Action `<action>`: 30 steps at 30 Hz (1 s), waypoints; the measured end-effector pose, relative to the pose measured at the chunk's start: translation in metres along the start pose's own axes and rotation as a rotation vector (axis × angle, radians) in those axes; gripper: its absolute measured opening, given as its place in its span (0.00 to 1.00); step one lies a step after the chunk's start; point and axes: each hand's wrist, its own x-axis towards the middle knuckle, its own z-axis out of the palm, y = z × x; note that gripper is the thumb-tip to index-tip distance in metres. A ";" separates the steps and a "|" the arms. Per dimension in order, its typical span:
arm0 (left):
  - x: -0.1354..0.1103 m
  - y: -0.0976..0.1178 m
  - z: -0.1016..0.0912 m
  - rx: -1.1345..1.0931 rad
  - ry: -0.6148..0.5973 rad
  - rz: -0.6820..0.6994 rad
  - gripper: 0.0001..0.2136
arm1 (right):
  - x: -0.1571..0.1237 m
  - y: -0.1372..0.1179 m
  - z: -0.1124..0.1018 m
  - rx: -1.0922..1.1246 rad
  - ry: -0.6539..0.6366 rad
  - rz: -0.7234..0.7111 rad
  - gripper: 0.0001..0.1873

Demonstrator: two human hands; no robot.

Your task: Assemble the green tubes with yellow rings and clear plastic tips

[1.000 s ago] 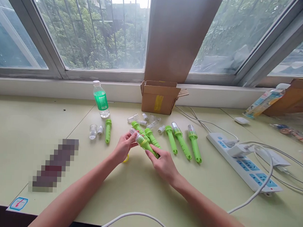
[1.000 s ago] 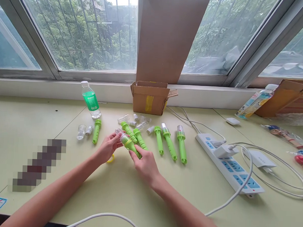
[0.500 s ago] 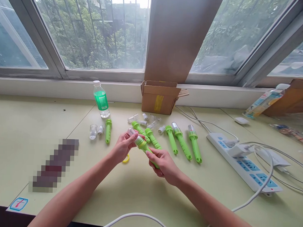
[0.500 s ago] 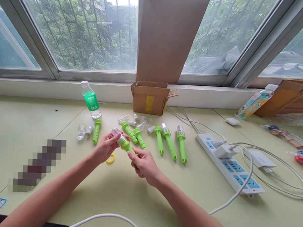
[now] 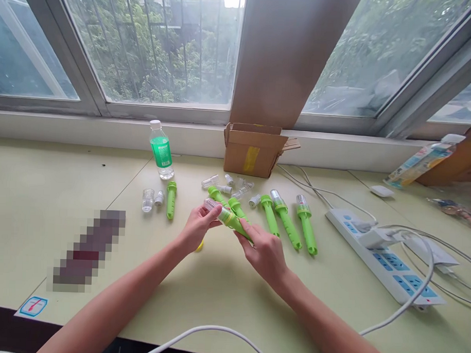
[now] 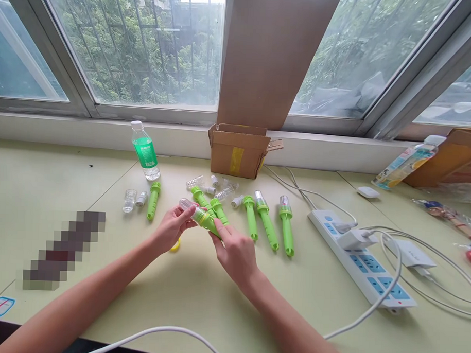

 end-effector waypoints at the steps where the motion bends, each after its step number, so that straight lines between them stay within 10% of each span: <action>1: -0.001 0.000 0.001 -0.027 -0.008 0.003 0.16 | -0.001 0.000 0.000 -0.023 -0.012 -0.016 0.21; 14: 0.002 0.013 -0.006 -0.025 -0.099 0.002 0.15 | 0.007 -0.027 -0.015 1.188 -0.604 0.664 0.19; 23: 0.002 0.003 -0.004 0.012 -0.021 0.006 0.16 | 0.001 -0.017 0.002 0.448 -0.040 0.210 0.20; 30: 0.001 0.006 -0.005 0.021 -0.067 0.026 0.14 | 0.007 -0.026 -0.017 0.970 -0.469 0.560 0.23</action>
